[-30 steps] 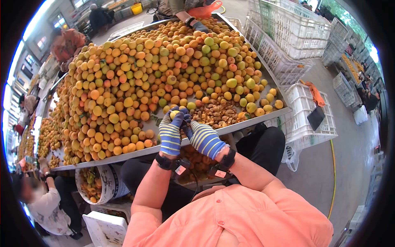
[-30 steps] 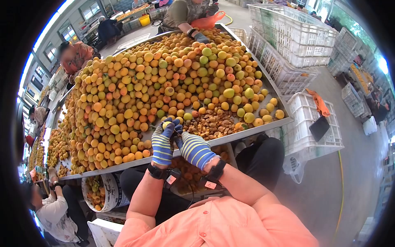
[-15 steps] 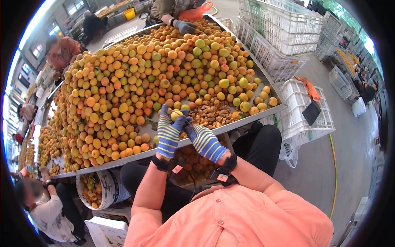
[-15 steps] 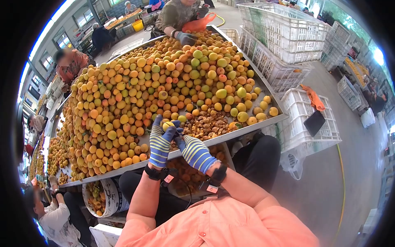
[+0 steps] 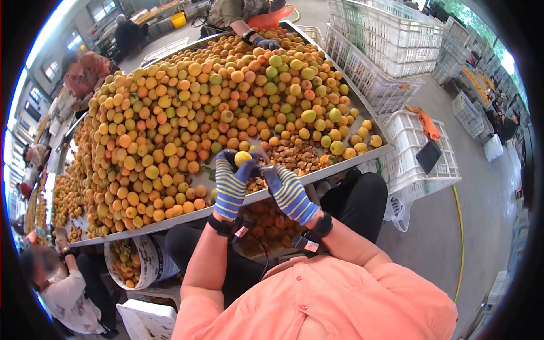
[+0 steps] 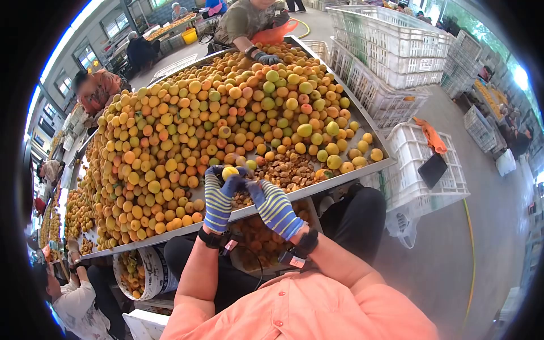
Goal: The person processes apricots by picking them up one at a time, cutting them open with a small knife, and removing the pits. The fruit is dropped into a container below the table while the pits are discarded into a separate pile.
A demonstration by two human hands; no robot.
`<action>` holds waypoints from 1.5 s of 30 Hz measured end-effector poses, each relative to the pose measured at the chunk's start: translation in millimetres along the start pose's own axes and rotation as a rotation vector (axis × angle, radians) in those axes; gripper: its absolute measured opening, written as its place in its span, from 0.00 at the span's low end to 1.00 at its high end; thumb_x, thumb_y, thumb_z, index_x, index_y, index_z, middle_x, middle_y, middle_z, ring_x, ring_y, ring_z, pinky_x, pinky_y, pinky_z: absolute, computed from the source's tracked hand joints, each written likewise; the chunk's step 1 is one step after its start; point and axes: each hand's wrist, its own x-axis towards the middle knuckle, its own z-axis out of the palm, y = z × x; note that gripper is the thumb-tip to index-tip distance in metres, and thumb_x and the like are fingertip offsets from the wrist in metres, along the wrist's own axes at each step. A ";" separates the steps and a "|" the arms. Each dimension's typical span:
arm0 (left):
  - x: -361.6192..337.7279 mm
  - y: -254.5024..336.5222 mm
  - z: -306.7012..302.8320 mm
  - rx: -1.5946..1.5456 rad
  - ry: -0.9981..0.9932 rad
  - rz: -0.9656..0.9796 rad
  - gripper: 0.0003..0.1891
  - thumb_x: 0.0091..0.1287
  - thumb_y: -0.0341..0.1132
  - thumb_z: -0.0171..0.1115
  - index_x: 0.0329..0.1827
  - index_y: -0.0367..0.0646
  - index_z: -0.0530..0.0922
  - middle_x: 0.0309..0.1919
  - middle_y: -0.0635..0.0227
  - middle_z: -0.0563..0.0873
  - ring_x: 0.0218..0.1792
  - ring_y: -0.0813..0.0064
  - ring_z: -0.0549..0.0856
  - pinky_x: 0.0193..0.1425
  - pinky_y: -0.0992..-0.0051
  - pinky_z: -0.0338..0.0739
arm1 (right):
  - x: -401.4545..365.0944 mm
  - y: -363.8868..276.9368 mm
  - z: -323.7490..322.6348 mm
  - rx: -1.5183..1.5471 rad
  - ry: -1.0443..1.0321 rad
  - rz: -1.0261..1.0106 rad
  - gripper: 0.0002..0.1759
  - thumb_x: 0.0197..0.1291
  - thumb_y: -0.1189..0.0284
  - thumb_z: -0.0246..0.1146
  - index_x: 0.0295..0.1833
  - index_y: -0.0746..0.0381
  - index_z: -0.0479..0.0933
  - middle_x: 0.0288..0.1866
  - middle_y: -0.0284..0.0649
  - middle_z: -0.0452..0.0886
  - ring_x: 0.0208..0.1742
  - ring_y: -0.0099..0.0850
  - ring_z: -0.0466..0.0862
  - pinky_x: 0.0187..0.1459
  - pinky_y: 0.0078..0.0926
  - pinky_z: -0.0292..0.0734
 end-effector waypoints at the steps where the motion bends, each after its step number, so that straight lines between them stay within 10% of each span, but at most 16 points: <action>1: -1.3 0.3 0.0 -0.010 -0.021 -0.004 0.17 0.67 0.32 0.60 0.52 0.38 0.64 0.40 0.57 0.83 0.37 0.73 0.84 0.40 0.77 0.82 | 1.9 1.3 1.2 -0.002 0.094 0.008 0.13 0.67 0.64 0.56 0.40 0.65 0.76 0.24 0.45 0.79 0.24 0.41 0.79 0.27 0.34 0.72; 12: -1.4 -53.3 7.5 -0.005 0.000 0.080 0.15 0.74 0.46 0.49 0.51 0.45 0.71 0.35 0.78 0.79 0.32 0.84 0.79 0.38 0.82 0.75 | 21.5 12.8 17.2 -0.053 0.250 -0.148 0.14 0.62 0.64 0.60 0.42 0.66 0.72 0.21 0.47 0.78 0.23 0.43 0.81 0.24 0.33 0.72; 16: -13.1 -11.3 11.3 0.876 -0.062 0.163 0.10 0.76 0.36 0.43 0.48 0.42 0.72 0.35 0.76 0.78 0.36 0.83 0.79 0.40 0.83 0.74 | 20.2 13.4 17.0 0.022 0.291 -0.162 0.12 0.62 0.66 0.59 0.41 0.64 0.72 0.19 0.46 0.77 0.21 0.42 0.80 0.22 0.31 0.70; 29: -8.4 -40.5 18.8 -0.242 0.062 -0.291 0.12 0.75 0.39 0.44 0.41 0.43 0.75 0.32 0.72 0.79 0.33 0.84 0.77 0.35 0.80 0.72 | 25.0 -9.5 -5.9 -0.424 0.109 -0.315 0.22 0.63 0.51 0.57 0.36 0.62 0.71 0.20 0.47 0.77 0.23 0.47 0.80 0.23 0.38 0.72; 33: -18.6 -22.6 23.0 0.516 -0.014 0.151 0.12 0.74 0.38 0.45 0.40 0.40 0.73 0.31 0.65 0.80 0.33 0.76 0.77 0.36 0.74 0.73 | 20.0 -0.9 11.1 -0.294 0.187 -0.121 0.20 0.66 0.55 0.55 0.36 0.64 0.71 0.22 0.50 0.79 0.25 0.51 0.80 0.25 0.42 0.73; 34: -21.2 -13.8 26.8 0.546 0.004 0.175 0.12 0.73 0.39 0.46 0.41 0.40 0.72 0.29 0.55 0.80 0.31 0.59 0.81 0.34 0.67 0.73 | 19.4 3.4 15.1 -0.260 0.185 -0.043 0.19 0.67 0.58 0.54 0.37 0.66 0.72 0.25 0.53 0.79 0.29 0.53 0.80 0.29 0.43 0.73; 37: -21.8 -9.6 24.0 0.872 0.043 0.101 0.14 0.73 0.42 0.46 0.41 0.40 0.72 0.27 0.54 0.81 0.30 0.52 0.82 0.32 0.65 0.73 | 16.2 18.2 24.8 -0.087 0.195 0.006 0.15 0.69 0.63 0.52 0.42 0.66 0.73 0.31 0.52 0.80 0.32 0.44 0.81 0.32 0.35 0.73; 38: -21.1 -15.7 20.5 0.849 0.050 0.177 0.14 0.73 0.43 0.46 0.42 0.40 0.72 0.26 0.56 0.82 0.28 0.51 0.82 0.29 0.63 0.73 | 16.9 27.7 28.1 0.050 0.184 0.117 0.16 0.69 0.63 0.52 0.45 0.67 0.74 0.33 0.48 0.81 0.34 0.34 0.80 0.35 0.30 0.74; 41: -17.6 -21.7 20.3 0.972 0.081 0.426 0.14 0.72 0.43 0.47 0.38 0.41 0.73 0.17 0.53 0.79 0.21 0.48 0.80 0.22 0.58 0.70 | 18.3 37.7 34.4 0.287 0.239 0.166 0.20 0.66 0.59 0.53 0.42 0.69 0.73 0.32 0.60 0.79 0.35 0.56 0.79 0.34 0.42 0.73; 45: -18.8 -21.7 31.8 0.683 0.052 0.367 0.10 0.71 0.37 0.50 0.37 0.39 0.72 0.25 0.56 0.79 0.26 0.61 0.79 0.29 0.66 0.70 | 17.7 3.8 22.0 -0.116 0.305 -0.019 0.18 0.66 0.60 0.54 0.37 0.67 0.72 0.24 0.55 0.79 0.28 0.53 0.80 0.26 0.43 0.73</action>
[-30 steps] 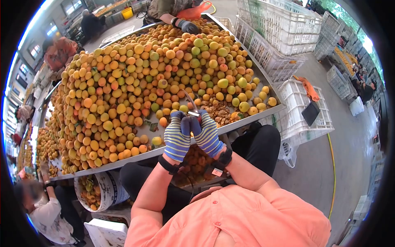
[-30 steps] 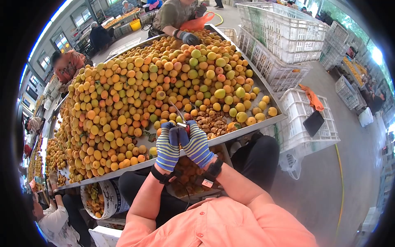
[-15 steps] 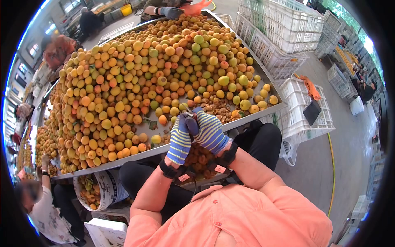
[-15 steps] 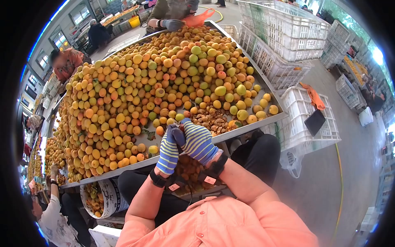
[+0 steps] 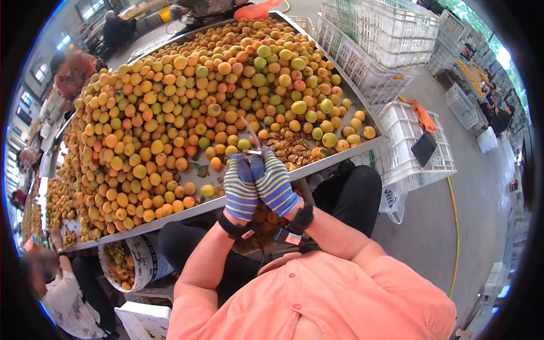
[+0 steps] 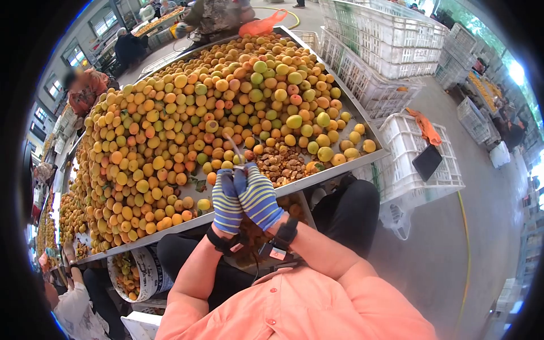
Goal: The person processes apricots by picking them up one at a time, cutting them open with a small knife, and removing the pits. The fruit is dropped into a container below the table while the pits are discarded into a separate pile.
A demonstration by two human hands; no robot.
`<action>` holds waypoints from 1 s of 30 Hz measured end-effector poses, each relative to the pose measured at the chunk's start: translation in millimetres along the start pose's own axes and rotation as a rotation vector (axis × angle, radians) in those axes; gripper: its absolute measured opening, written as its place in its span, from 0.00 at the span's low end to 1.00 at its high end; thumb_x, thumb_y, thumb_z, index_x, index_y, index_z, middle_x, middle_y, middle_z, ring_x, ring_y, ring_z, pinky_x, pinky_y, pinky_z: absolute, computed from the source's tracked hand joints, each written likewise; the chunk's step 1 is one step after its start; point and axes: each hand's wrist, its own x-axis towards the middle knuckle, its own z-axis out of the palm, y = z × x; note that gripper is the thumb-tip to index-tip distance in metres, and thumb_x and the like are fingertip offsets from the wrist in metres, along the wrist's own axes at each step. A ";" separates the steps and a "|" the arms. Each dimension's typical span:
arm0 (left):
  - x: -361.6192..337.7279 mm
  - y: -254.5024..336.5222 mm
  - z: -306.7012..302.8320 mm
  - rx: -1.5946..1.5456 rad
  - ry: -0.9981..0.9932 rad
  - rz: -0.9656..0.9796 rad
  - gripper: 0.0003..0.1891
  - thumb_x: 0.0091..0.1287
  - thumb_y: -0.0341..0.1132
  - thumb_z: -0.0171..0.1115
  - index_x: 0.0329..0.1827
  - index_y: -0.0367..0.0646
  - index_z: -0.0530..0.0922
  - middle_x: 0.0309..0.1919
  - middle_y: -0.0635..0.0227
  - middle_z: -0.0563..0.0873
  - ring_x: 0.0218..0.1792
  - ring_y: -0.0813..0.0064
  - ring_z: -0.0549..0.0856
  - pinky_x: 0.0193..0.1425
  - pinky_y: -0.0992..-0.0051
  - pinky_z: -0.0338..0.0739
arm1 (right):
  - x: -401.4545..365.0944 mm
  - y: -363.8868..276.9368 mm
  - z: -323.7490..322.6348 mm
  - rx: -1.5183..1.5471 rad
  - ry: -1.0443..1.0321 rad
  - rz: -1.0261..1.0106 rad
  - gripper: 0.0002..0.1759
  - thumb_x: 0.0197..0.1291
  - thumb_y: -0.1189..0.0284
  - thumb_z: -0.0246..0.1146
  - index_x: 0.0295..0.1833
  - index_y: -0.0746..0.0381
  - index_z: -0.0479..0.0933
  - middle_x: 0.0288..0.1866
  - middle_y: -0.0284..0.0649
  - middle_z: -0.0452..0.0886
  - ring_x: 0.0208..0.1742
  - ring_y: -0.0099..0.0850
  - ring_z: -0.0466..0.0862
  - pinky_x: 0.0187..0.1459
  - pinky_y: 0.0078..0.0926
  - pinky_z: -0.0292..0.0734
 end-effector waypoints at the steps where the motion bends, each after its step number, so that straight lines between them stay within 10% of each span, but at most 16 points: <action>1: 0.4 5.5 -1.1 -0.004 -0.020 -0.084 0.09 0.72 0.34 0.49 0.36 0.38 0.72 0.27 0.60 0.78 0.28 0.71 0.76 0.32 0.70 0.69 | 1.7 -1.1 -1.5 -0.033 0.017 -0.118 0.16 0.66 0.61 0.54 0.36 0.65 0.71 0.21 0.52 0.78 0.25 0.52 0.80 0.24 0.43 0.72; 7: 1.6 -37.9 -4.3 -0.248 -0.160 -0.401 0.07 0.72 0.35 0.50 0.44 0.41 0.72 0.35 0.66 0.83 0.37 0.78 0.81 0.38 0.77 0.76 | 14.1 -12.7 -12.5 -0.182 -0.196 -0.237 0.13 0.64 0.64 0.57 0.41 0.63 0.70 0.23 0.50 0.79 0.27 0.50 0.81 0.25 0.40 0.74; 11: 5.9 -58.2 -6.0 -1.338 -0.105 -1.033 0.12 0.71 0.32 0.51 0.55 0.42 0.72 0.45 0.66 0.81 0.49 0.76 0.80 0.51 0.79 0.77 | 25.5 -9.3 -10.3 -0.340 -0.327 -0.368 0.17 0.61 0.57 0.58 0.38 0.62 0.69 0.21 0.48 0.79 0.25 0.48 0.81 0.24 0.43 0.74; 13: 0.1 -36.8 -16.6 -1.131 -0.263 -0.837 0.14 0.71 0.37 0.51 0.56 0.42 0.72 0.46 0.66 0.80 0.52 0.74 0.79 0.54 0.78 0.76 | 31.3 -12.7 -13.7 -0.367 -0.371 -0.490 0.14 0.61 0.60 0.60 0.38 0.60 0.71 0.21 0.47 0.78 0.24 0.50 0.80 0.25 0.42 0.75; 19: 13.8 -24.2 -24.1 -1.236 -0.255 -1.078 0.18 0.69 0.54 0.50 0.38 0.50 0.75 0.19 0.76 0.74 0.15 0.79 0.71 0.18 0.79 0.65 | 54.0 8.3 -4.6 0.400 -0.407 -0.141 0.17 0.55 0.65 0.66 0.44 0.64 0.74 0.33 0.46 0.79 0.37 0.36 0.81 0.39 0.28 0.76; 20: 18.5 -25.6 -26.7 -1.299 -0.258 -1.062 0.18 0.69 0.55 0.49 0.37 0.50 0.74 0.19 0.76 0.73 0.15 0.79 0.70 0.18 0.79 0.63 | 69.9 26.2 -3.8 -0.056 -0.164 -0.673 0.15 0.61 0.59 0.62 0.37 0.61 0.74 0.25 0.36 0.76 0.25 0.27 0.77 0.27 0.25 0.74; 22: 24.9 -29.6 -32.6 -1.413 -0.271 -1.042 0.20 0.70 0.57 0.48 0.35 0.50 0.73 0.18 0.76 0.71 0.15 0.79 0.68 0.18 0.79 0.60 | 72.8 34.7 -17.1 1.155 -0.607 0.756 0.20 0.65 0.51 0.55 0.32 0.57 0.71 0.18 0.29 0.69 0.14 0.20 0.68 0.15 0.20 0.63; 30: 13.6 -6.4 -31.4 -0.944 -0.127 -0.928 0.14 0.71 0.47 0.53 0.43 0.46 0.75 0.25 0.74 0.75 0.24 0.82 0.74 0.26 0.83 0.68 | 24.4 -2.2 -38.4 0.858 -0.462 0.632 0.21 0.66 0.51 0.56 0.49 0.58 0.74 0.23 0.25 0.71 0.18 0.14 0.67 0.19 0.11 0.60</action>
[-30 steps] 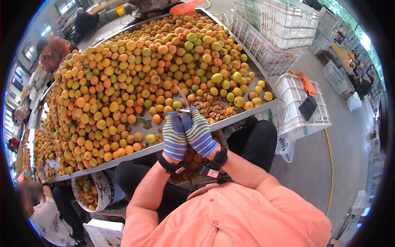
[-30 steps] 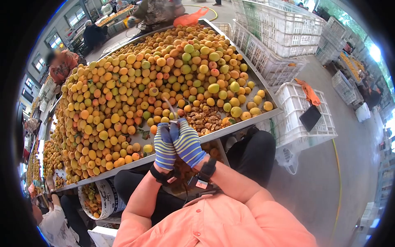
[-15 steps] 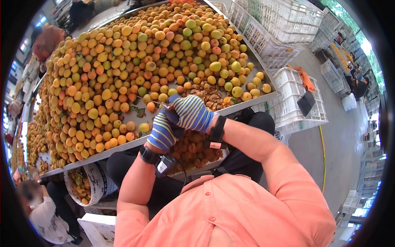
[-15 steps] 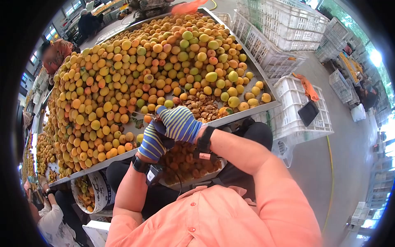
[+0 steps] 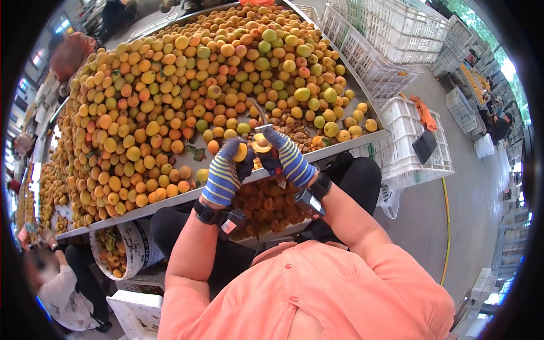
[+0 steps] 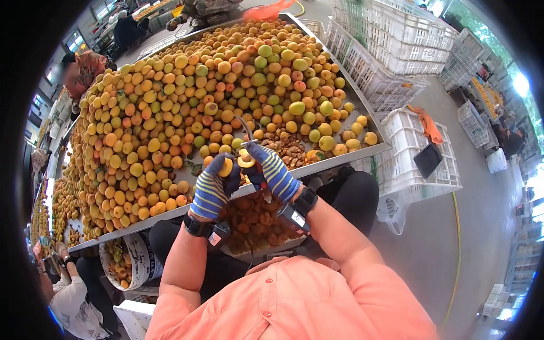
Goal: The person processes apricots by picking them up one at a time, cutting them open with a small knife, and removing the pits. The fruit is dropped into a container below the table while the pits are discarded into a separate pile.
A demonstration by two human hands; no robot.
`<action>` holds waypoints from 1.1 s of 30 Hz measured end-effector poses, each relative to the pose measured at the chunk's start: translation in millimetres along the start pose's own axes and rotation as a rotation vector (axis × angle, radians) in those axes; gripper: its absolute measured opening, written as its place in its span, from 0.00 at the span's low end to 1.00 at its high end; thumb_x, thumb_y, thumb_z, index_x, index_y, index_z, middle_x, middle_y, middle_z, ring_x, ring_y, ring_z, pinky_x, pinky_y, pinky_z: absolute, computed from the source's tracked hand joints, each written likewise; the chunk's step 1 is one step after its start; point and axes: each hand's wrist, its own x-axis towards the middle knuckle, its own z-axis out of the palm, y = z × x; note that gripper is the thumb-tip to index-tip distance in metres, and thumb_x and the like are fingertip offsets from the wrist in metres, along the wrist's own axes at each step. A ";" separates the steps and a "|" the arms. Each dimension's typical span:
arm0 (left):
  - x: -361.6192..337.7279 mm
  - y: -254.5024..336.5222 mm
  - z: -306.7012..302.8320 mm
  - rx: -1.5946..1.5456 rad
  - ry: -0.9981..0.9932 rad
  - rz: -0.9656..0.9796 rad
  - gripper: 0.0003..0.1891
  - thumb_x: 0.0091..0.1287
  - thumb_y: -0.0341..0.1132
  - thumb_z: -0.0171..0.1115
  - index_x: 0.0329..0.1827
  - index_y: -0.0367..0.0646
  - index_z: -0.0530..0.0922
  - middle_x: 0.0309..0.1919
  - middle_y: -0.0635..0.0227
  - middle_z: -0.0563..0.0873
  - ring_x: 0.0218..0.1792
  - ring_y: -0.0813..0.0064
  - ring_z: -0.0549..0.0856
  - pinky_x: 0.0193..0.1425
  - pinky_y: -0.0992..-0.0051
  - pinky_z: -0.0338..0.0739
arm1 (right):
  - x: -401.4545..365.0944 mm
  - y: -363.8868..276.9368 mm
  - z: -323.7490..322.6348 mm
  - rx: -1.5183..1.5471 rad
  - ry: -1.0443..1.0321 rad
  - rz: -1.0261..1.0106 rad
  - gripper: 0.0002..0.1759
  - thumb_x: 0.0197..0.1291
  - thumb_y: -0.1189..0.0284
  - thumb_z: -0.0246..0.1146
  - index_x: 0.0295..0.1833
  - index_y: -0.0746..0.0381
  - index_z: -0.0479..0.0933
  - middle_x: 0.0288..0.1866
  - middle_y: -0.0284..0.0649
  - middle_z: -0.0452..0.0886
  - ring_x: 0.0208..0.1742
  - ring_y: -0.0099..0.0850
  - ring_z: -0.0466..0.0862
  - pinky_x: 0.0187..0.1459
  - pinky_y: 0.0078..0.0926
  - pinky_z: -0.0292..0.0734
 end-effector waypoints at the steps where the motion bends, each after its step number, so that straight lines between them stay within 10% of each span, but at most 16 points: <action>1: 2.1 -6.2 -5.5 0.067 -0.100 0.101 0.10 0.69 0.41 0.56 0.44 0.45 0.75 0.27 0.74 0.77 0.26 0.84 0.76 0.29 0.85 0.70 | 0.6 0.3 -4.0 -0.012 -0.002 -0.009 0.20 0.66 0.52 0.56 0.48 0.58 0.74 0.23 0.26 0.72 0.18 0.14 0.68 0.19 0.11 0.61; 10: -33.7 -27.6 -3.1 1.193 -0.573 0.113 0.11 0.62 0.31 0.61 0.47 0.41 0.77 0.36 0.64 0.83 0.38 0.69 0.81 0.46 0.72 0.75 | -3.8 -3.4 -30.8 -0.294 0.156 -0.041 0.15 0.64 0.58 0.61 0.39 0.60 0.76 0.20 0.29 0.74 0.15 0.14 0.68 0.14 0.11 0.59; 15: -34.5 -36.3 -15.7 1.617 -0.548 0.330 0.23 0.58 0.34 0.66 0.58 0.40 0.75 0.49 0.50 0.82 0.51 0.49 0.80 0.54 0.64 0.75 | -6.5 19.0 -33.0 -0.795 0.282 -0.484 0.17 0.61 0.65 0.65 0.43 0.69 0.74 0.27 0.38 0.78 0.28 0.26 0.74 0.33 0.26 0.73; 18: -21.2 -29.4 -25.8 1.319 -0.546 0.320 0.19 0.61 0.33 0.63 0.56 0.39 0.77 0.40 0.60 0.85 0.40 0.68 0.84 0.46 0.71 0.78 | -6.4 24.9 -34.3 -0.780 0.208 -0.520 0.18 0.59 0.65 0.66 0.43 0.69 0.73 0.28 0.46 0.79 0.29 0.32 0.78 0.34 0.29 0.74; 20: -26.1 -11.1 -4.8 0.732 -0.231 -0.071 0.15 0.65 0.33 0.60 0.54 0.39 0.78 0.36 0.67 0.85 0.36 0.80 0.81 0.40 0.79 0.77 | -12.6 16.4 -27.7 -0.882 0.181 -0.541 0.17 0.60 0.65 0.66 0.44 0.69 0.74 0.29 0.46 0.80 0.30 0.33 0.80 0.34 0.29 0.75; 31: 9.0 -36.0 -24.1 -0.012 -0.241 0.134 0.12 0.67 0.34 0.57 0.50 0.39 0.75 0.40 0.67 0.81 0.43 0.75 0.82 0.42 0.78 0.80 | -15.5 10.5 -11.1 -0.987 0.102 -0.501 0.13 0.60 0.67 0.64 0.40 0.67 0.77 0.26 0.37 0.80 0.28 0.24 0.79 0.32 0.24 0.75; 33: 9.9 -39.8 -24.5 -0.141 -0.235 0.075 0.13 0.67 0.34 0.57 0.50 0.38 0.75 0.41 0.65 0.80 0.46 0.72 0.81 0.45 0.75 0.80 | -7.6 10.0 -6.8 -0.571 0.202 -0.467 0.12 0.61 0.66 0.64 0.37 0.65 0.78 0.24 0.33 0.78 0.25 0.21 0.77 0.28 0.21 0.73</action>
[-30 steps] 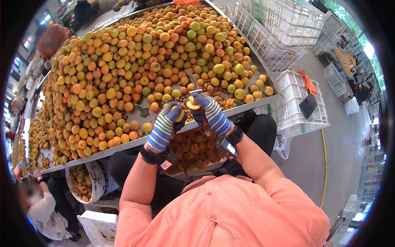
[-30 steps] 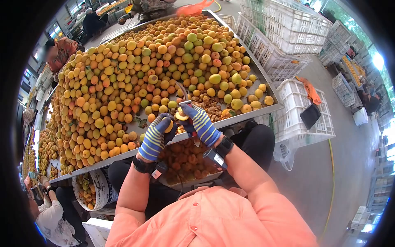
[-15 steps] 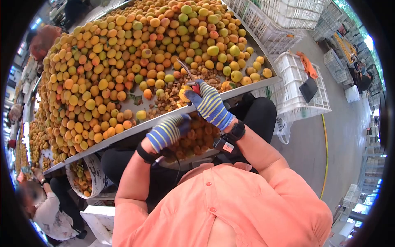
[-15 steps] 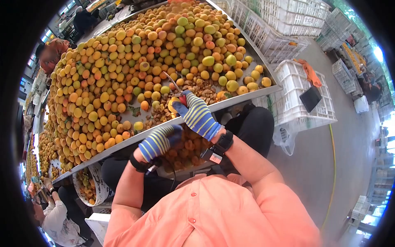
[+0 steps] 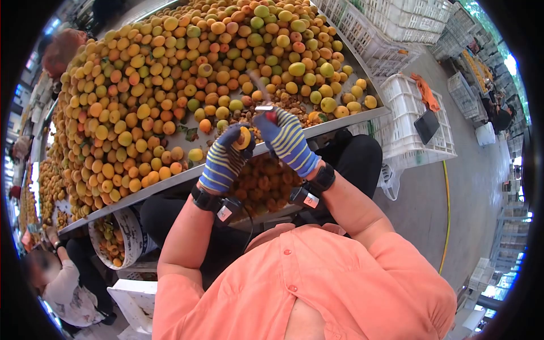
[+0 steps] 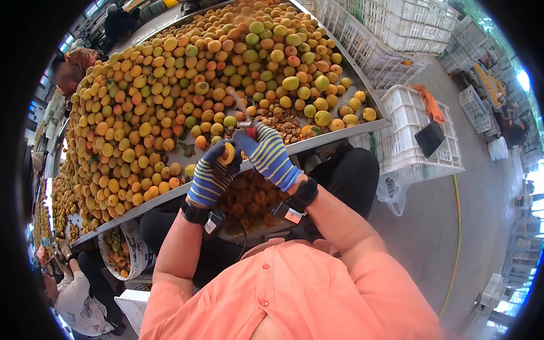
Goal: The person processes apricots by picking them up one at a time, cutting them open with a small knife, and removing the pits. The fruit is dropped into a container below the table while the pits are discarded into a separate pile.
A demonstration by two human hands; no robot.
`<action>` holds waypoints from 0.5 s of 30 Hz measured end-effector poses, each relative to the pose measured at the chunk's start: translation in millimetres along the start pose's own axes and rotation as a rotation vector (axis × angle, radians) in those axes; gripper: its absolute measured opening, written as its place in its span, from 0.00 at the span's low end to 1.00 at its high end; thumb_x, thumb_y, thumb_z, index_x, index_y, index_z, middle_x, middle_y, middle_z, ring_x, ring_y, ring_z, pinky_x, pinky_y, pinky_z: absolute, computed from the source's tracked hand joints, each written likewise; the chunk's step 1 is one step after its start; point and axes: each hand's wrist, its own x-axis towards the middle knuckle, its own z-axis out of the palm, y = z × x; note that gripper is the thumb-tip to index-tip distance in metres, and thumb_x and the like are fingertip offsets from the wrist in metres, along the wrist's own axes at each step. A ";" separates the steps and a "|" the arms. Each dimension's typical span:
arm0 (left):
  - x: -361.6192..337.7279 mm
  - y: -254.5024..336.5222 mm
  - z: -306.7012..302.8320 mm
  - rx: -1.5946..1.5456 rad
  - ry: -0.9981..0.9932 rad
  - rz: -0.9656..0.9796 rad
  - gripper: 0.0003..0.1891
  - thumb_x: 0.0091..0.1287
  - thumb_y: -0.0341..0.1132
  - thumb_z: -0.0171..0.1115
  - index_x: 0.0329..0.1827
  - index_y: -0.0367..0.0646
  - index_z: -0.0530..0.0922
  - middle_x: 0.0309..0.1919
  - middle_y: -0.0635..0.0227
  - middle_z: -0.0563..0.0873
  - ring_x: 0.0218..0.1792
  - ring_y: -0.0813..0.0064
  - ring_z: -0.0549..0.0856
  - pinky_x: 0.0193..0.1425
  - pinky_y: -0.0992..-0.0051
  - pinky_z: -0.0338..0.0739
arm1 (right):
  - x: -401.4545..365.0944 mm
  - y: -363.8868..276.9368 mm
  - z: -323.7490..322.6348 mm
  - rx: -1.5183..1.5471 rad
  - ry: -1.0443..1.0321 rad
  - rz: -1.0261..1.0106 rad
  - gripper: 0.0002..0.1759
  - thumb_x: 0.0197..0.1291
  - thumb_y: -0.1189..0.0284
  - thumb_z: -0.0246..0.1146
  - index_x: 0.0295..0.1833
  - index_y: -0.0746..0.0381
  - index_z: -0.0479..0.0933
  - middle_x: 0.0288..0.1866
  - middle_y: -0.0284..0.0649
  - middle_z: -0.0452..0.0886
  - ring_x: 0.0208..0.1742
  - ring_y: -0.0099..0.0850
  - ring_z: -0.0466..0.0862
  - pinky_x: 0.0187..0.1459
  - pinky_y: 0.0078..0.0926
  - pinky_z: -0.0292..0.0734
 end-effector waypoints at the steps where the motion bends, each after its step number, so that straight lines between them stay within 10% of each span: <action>1: -1.9 1.2 1.1 -0.129 0.020 -0.100 0.13 0.66 0.35 0.58 0.50 0.38 0.75 0.42 0.65 0.80 0.47 0.72 0.80 0.47 0.75 0.80 | 2.0 -4.2 3.0 0.188 0.081 0.062 0.12 0.61 0.65 0.64 0.36 0.64 0.78 0.23 0.30 0.77 0.23 0.19 0.76 0.26 0.20 0.72; 10: -6.2 -17.6 20.3 0.524 -0.114 0.190 0.20 0.72 0.45 0.51 0.59 0.42 0.71 0.50 0.68 0.79 0.49 0.76 0.80 0.50 0.78 0.78 | 16.1 -35.6 13.0 0.598 0.119 0.073 0.18 0.66 0.58 0.59 0.27 0.57 0.70 0.14 0.26 0.66 0.14 0.15 0.66 0.16 0.16 0.56; 15: -11.6 -4.5 45.5 -0.101 0.126 -0.166 0.21 0.72 0.50 0.50 0.56 0.42 0.74 0.45 0.70 0.82 0.44 0.79 0.82 0.46 0.80 0.80 | 18.9 -31.0 22.3 0.449 0.175 -0.065 0.19 0.67 0.57 0.58 0.27 0.57 0.70 0.14 0.26 0.66 0.14 0.15 0.67 0.16 0.15 0.58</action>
